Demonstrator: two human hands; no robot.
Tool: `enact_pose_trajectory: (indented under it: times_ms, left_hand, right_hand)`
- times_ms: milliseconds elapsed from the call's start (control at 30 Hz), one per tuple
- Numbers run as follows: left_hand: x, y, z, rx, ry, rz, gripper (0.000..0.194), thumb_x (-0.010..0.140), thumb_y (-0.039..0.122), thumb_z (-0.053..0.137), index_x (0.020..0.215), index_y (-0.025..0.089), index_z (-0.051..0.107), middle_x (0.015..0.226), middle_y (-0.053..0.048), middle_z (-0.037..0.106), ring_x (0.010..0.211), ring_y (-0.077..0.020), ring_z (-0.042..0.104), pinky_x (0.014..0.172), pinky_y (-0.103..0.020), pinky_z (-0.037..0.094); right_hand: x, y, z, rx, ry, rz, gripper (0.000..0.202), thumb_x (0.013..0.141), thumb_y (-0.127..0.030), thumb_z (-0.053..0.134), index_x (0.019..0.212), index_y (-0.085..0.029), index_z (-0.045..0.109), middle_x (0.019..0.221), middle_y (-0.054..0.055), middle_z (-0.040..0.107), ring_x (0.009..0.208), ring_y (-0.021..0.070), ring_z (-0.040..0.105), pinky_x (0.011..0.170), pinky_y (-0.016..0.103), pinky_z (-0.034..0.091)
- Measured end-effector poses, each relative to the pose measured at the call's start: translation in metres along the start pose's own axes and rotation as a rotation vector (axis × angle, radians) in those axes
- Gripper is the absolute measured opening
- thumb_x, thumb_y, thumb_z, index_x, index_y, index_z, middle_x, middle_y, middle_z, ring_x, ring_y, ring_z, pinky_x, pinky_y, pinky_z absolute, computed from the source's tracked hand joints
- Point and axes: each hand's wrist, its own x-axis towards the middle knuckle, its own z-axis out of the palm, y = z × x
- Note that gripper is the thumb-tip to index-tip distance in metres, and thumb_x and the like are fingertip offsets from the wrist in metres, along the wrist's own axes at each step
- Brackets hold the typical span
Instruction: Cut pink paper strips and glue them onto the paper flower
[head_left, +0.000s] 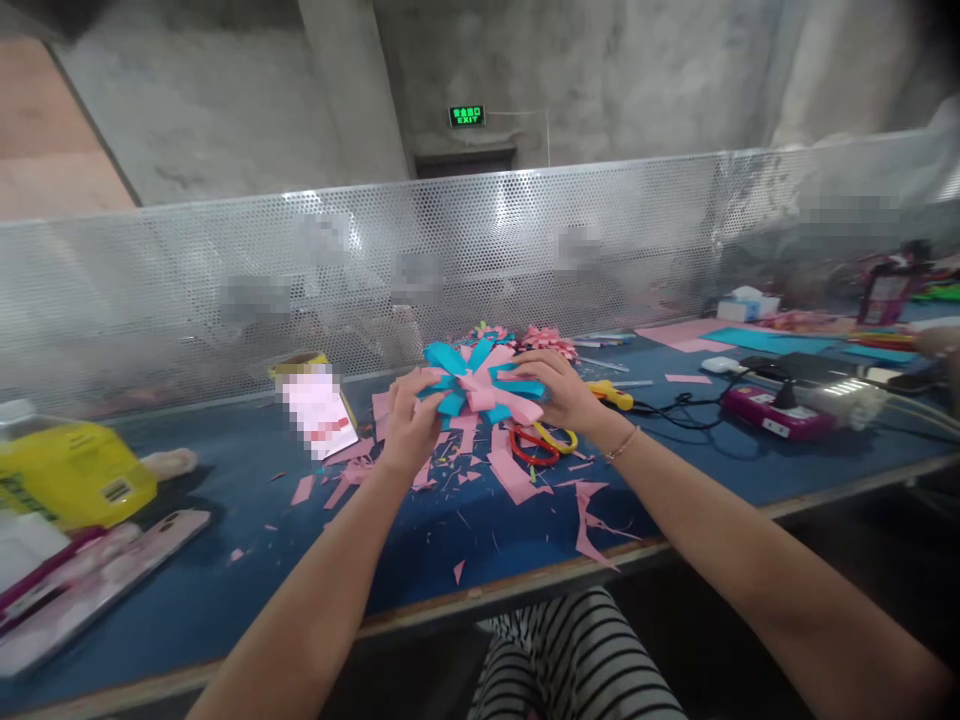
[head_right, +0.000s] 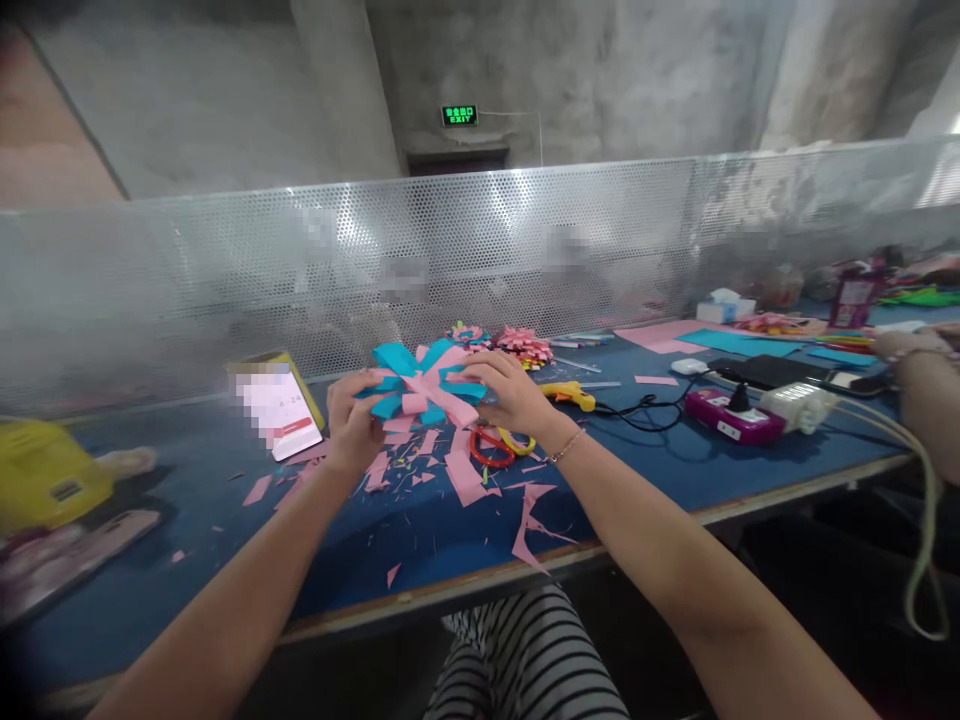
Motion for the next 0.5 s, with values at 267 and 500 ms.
enact_pose_trajectory:
  times_ms: [267,500]
  left_hand:
    - [-0.0009,0.0004,0.0011,-0.035,-0.05,0.103,0.02,0.075,0.011,0.052,0.092,0.021,0.054,0.097,-0.006,0.061,0.099,-0.0185,0.05,0.087,-0.042,0.043]
    - [-0.0018,-0.0015,0.002,-0.05,-0.049,0.088,0.018,0.077,0.013,0.051,0.093,0.02,0.054,0.096,-0.007,0.062,0.097,-0.0177,0.052,0.087,-0.042,0.044]
  right_hand:
    - [-0.0011,0.001,0.0011,-0.058,-0.04,-0.02,0.035,0.072,-0.03,0.06,0.106,-0.027,0.05,0.099,0.005,0.051,0.098,0.0199,0.046,0.083,0.038,0.038]
    - [-0.0013,0.0012,0.0026,0.009,-0.051,0.01,0.033,0.071,-0.027,0.062,0.102,-0.027,0.053,0.098,0.005,0.048,0.095,0.0188,0.046,0.082,0.037,0.04]
